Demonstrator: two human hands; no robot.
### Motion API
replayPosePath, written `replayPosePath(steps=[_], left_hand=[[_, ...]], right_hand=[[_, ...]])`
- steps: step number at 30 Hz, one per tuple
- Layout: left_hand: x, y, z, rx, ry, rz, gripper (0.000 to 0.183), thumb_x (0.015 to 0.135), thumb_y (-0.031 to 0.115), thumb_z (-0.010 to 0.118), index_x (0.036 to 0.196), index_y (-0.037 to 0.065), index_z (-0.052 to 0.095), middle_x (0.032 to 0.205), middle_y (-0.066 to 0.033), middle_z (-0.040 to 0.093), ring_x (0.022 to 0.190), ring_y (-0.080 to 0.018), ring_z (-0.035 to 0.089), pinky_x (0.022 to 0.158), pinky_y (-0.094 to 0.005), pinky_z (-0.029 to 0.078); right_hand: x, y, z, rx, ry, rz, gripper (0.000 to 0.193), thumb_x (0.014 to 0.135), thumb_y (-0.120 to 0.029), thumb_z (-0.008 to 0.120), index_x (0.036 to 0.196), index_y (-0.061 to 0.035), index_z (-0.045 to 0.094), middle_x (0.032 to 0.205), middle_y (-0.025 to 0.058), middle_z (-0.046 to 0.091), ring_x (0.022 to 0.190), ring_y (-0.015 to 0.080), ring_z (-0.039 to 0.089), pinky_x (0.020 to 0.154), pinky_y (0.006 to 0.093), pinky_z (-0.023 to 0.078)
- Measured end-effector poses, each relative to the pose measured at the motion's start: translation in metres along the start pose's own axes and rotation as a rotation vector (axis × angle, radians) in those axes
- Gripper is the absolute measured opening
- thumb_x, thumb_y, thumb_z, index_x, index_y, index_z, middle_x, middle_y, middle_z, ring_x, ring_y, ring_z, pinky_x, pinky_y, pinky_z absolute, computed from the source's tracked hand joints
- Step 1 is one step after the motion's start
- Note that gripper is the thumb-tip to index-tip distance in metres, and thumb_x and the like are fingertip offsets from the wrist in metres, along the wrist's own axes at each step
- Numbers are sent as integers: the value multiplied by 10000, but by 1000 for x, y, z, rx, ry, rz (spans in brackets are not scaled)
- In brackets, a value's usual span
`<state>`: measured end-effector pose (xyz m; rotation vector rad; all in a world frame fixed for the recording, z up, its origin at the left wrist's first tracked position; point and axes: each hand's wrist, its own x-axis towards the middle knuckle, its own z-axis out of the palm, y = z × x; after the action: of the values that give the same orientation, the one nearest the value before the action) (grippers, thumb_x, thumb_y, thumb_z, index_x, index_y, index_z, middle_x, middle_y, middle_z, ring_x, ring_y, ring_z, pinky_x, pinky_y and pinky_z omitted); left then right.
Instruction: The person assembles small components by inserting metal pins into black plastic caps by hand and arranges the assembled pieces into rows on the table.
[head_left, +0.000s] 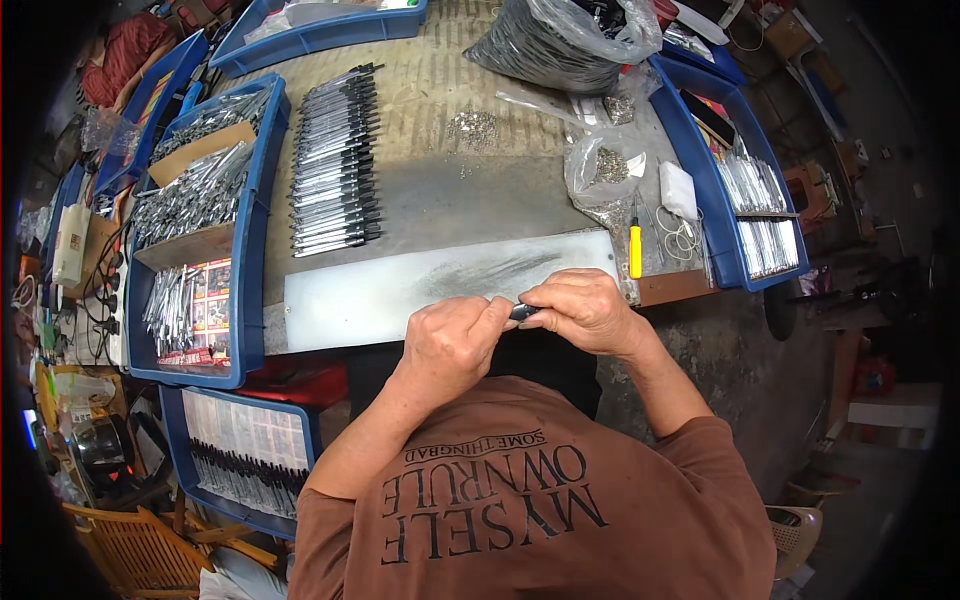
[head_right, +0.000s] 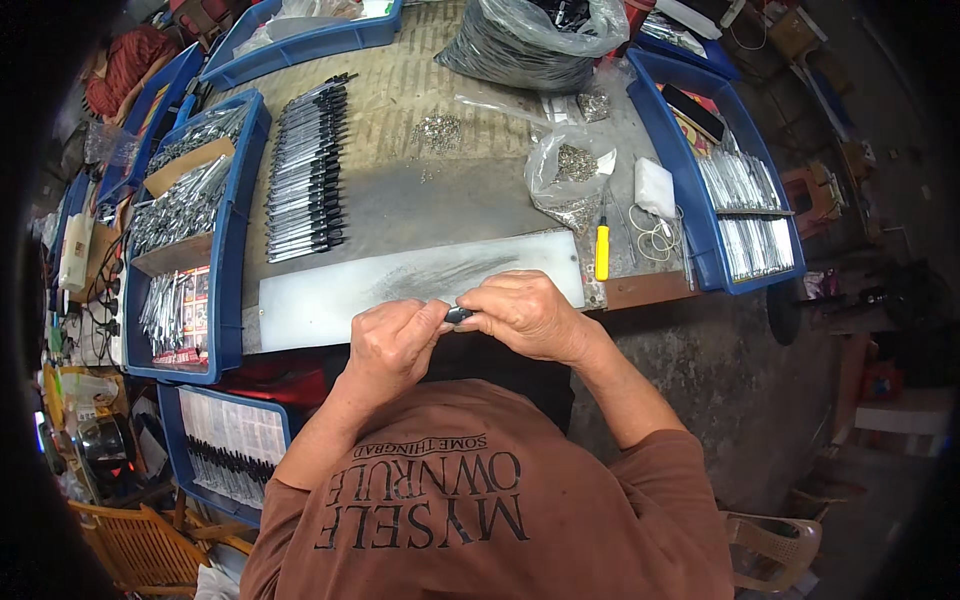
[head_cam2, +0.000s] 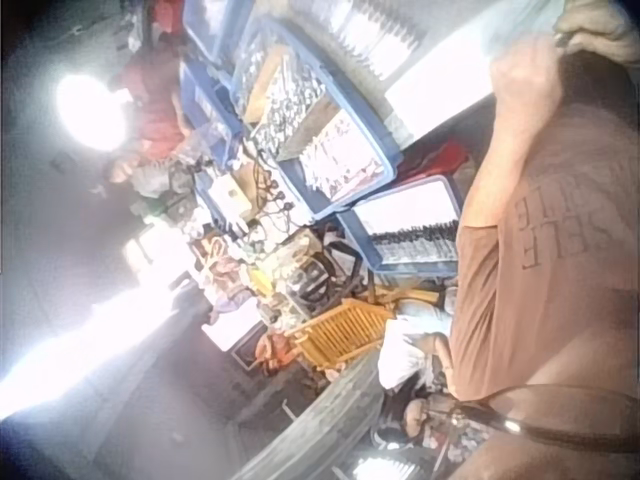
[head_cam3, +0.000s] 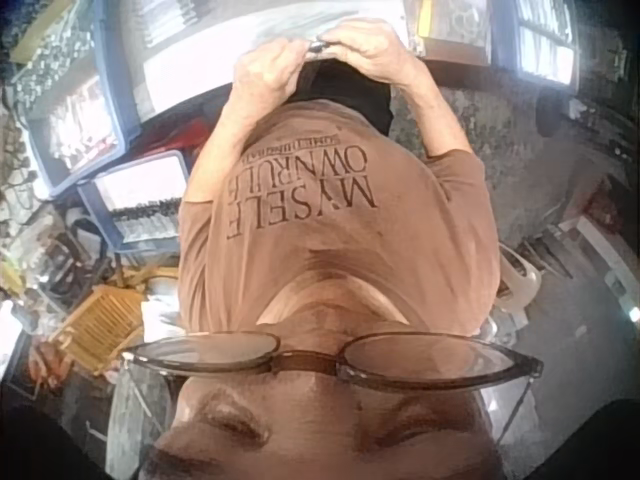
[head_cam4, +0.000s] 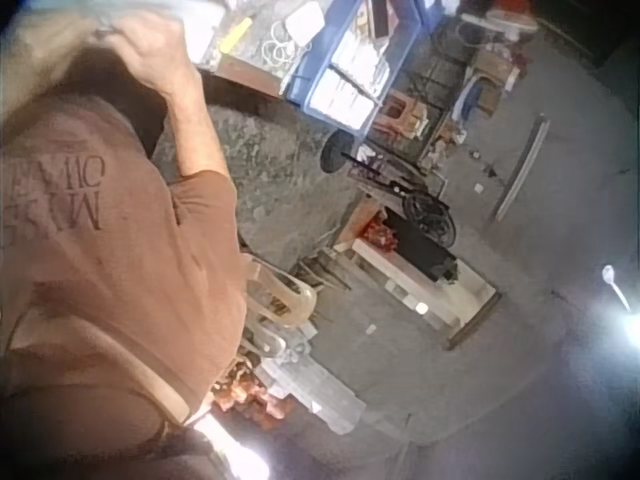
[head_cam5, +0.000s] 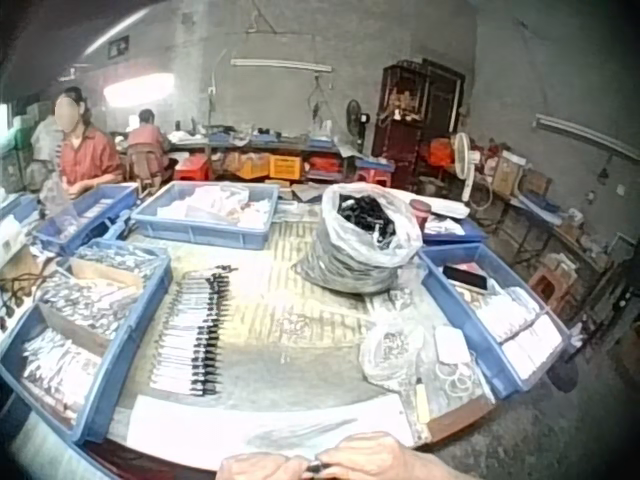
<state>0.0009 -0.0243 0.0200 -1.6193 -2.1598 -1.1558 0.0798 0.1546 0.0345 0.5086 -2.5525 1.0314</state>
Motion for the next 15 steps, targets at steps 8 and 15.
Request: replayPosePath(steps=[8, 15], left_hand=[[-2, 0, 4, 91, 31, -11, 151, 719, 108, 622, 831, 49, 540, 569, -40, 446, 484, -187, 516, 429, -305, 411], [1, -1, 0, 102, 16, 17, 143, 720, 104, 619, 825, 48, 540, 568, -40, 442, 483, -187, 513, 429, -303, 410]], right_hand=[[-5, 1, 7, -9, 83, 32, 207, 688, -113, 689, 839, -4, 600, 701, 106, 601, 623, 264, 587, 557, 340, 460], [-1, 5, 4, 20, 72, 5, 213, 685, -125, 696, 830, 4, 609, 684, 102, 603, 600, 250, 587, 543, 324, 458]])
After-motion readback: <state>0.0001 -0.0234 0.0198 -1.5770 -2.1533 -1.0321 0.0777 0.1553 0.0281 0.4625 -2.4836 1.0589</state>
